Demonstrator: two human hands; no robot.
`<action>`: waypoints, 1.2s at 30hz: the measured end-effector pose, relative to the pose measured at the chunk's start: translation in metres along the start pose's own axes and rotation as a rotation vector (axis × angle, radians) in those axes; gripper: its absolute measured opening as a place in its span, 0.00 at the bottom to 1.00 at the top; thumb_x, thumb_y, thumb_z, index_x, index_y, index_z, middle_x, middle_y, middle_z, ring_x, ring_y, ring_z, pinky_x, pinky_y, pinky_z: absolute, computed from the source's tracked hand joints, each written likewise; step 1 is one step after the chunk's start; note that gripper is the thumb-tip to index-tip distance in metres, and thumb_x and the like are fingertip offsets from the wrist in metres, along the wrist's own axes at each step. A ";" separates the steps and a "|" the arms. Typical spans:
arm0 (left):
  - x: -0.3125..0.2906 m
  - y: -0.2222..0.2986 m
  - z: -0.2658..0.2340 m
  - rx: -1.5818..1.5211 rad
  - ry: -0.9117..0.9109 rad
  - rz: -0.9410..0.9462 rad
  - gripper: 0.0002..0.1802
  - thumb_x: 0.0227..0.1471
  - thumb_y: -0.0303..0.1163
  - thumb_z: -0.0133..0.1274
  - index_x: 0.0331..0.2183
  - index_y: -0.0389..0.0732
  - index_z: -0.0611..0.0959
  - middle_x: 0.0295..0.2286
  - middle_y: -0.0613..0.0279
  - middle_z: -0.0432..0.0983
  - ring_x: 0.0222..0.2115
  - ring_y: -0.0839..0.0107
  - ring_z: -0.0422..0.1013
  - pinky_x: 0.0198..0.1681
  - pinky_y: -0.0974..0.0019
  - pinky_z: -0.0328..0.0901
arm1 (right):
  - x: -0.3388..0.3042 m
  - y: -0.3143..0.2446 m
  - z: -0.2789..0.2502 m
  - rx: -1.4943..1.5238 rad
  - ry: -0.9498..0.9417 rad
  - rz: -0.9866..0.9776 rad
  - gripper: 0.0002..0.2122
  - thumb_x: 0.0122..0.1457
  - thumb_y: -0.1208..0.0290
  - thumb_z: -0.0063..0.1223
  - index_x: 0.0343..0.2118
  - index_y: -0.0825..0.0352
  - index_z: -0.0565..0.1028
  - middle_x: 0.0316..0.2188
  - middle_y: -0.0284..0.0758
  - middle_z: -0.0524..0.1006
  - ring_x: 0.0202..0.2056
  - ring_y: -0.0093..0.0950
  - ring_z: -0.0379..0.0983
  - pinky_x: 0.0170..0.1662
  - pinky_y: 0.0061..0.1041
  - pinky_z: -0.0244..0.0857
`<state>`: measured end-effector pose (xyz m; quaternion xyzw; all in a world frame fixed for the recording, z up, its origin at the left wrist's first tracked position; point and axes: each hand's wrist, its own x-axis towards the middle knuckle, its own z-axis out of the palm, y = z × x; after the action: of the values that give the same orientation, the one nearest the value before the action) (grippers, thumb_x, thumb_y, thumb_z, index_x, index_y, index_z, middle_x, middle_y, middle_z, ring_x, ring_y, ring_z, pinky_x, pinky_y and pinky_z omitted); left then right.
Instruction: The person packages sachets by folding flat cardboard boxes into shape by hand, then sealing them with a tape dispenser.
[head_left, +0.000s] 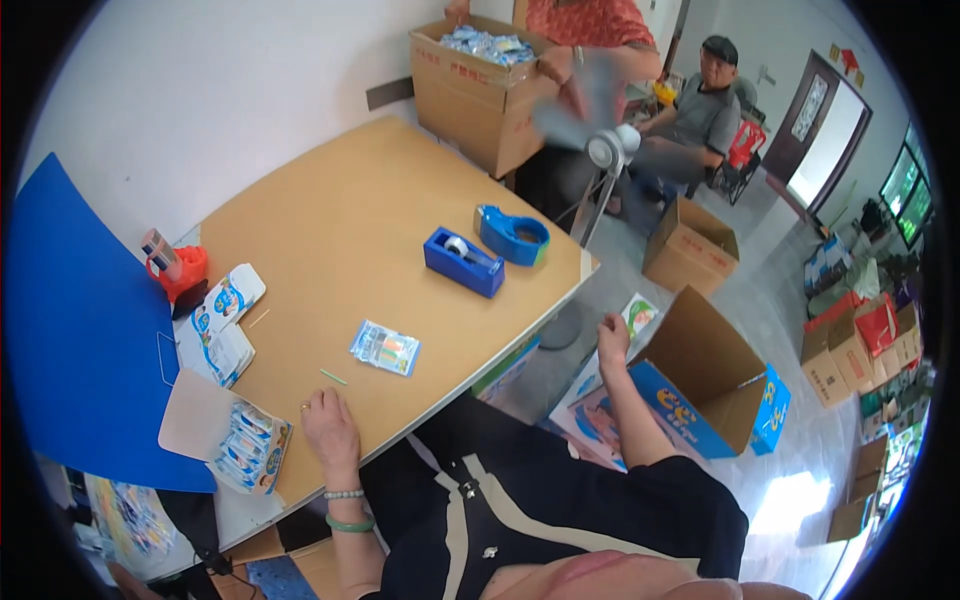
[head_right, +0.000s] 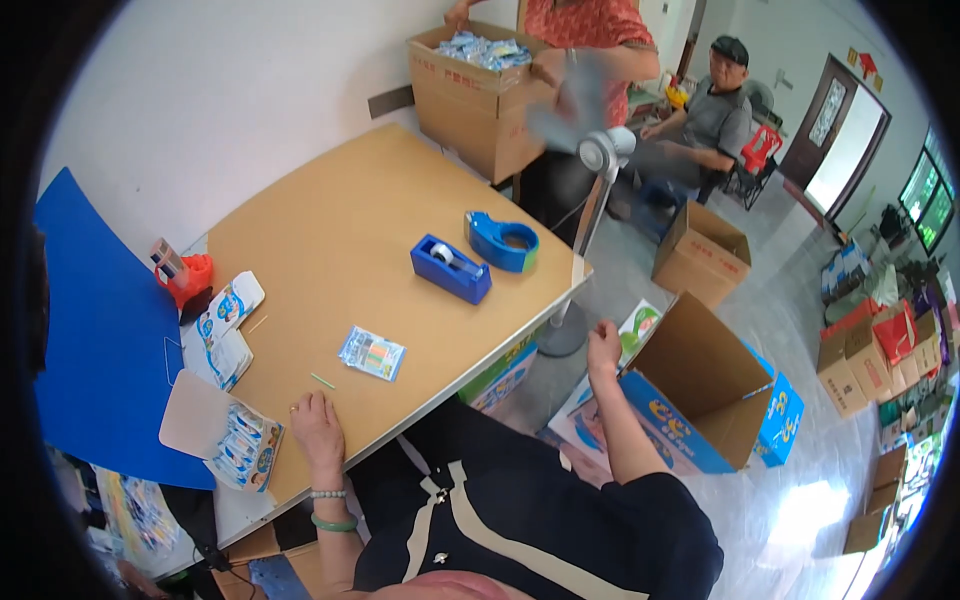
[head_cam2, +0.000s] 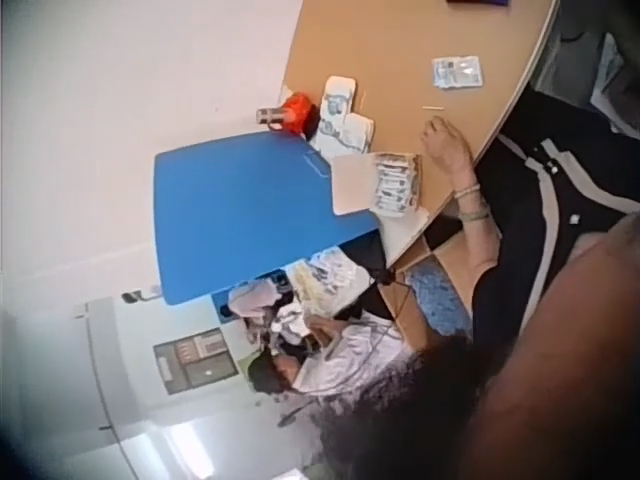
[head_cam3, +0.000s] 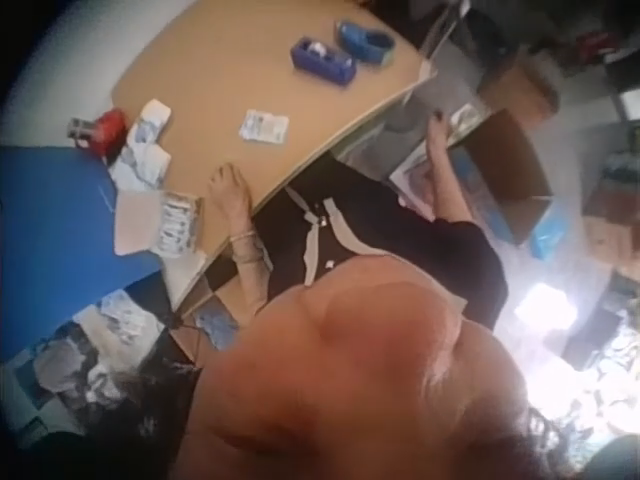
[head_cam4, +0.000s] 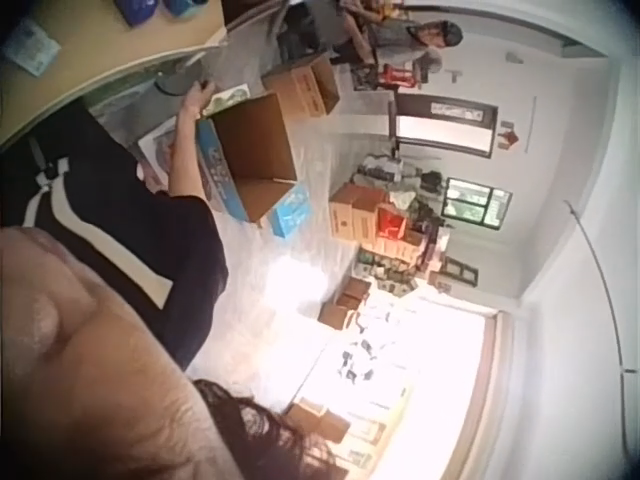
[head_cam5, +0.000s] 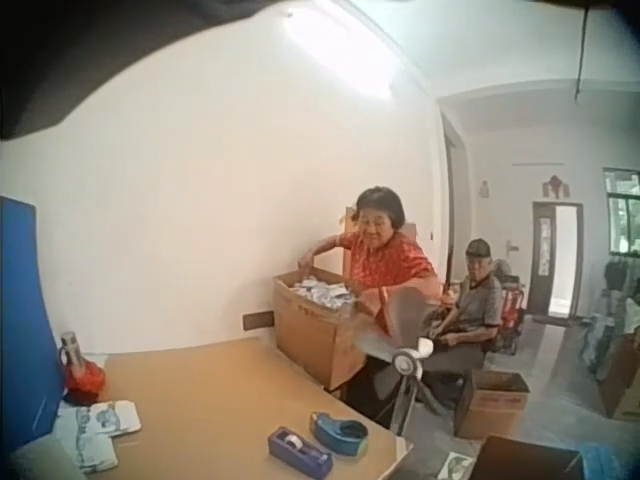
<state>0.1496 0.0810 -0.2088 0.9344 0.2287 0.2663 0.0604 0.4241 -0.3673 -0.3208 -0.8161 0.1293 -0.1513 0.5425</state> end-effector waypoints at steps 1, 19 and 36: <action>-0.001 0.000 -0.002 0.005 -0.006 -0.002 0.09 0.53 0.28 0.53 0.37 0.38 0.78 0.37 0.51 0.73 0.39 0.50 0.68 0.43 0.52 0.64 | 0.002 -0.004 -0.001 0.007 -0.001 -0.024 0.13 0.52 0.78 0.51 0.42 0.68 0.75 0.34 0.35 0.77 0.37 0.27 0.73 0.44 0.24 0.67; -0.007 -0.004 -0.001 -0.012 0.038 0.027 0.05 0.52 0.29 0.52 0.31 0.39 0.76 0.34 0.53 0.72 0.37 0.51 0.67 0.42 0.52 0.64 | -0.031 -0.020 -0.010 -0.122 -0.120 -0.213 0.13 0.54 0.81 0.50 0.43 0.69 0.74 0.34 0.36 0.76 0.36 0.26 0.73 0.41 0.23 0.67; 0.001 0.004 0.001 0.037 -0.040 0.090 0.08 0.55 0.30 0.50 0.37 0.38 0.78 0.37 0.50 0.74 0.38 0.49 0.69 0.42 0.51 0.64 | 0.071 -0.021 0.034 -0.204 0.219 -0.136 0.14 0.57 0.70 0.45 0.42 0.68 0.78 0.40 0.49 0.79 0.45 0.46 0.75 0.47 0.36 0.67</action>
<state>0.1526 0.0783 -0.2078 0.9499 0.1899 0.2456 0.0355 0.5032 -0.3571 -0.3061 -0.8525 0.1467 -0.2619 0.4279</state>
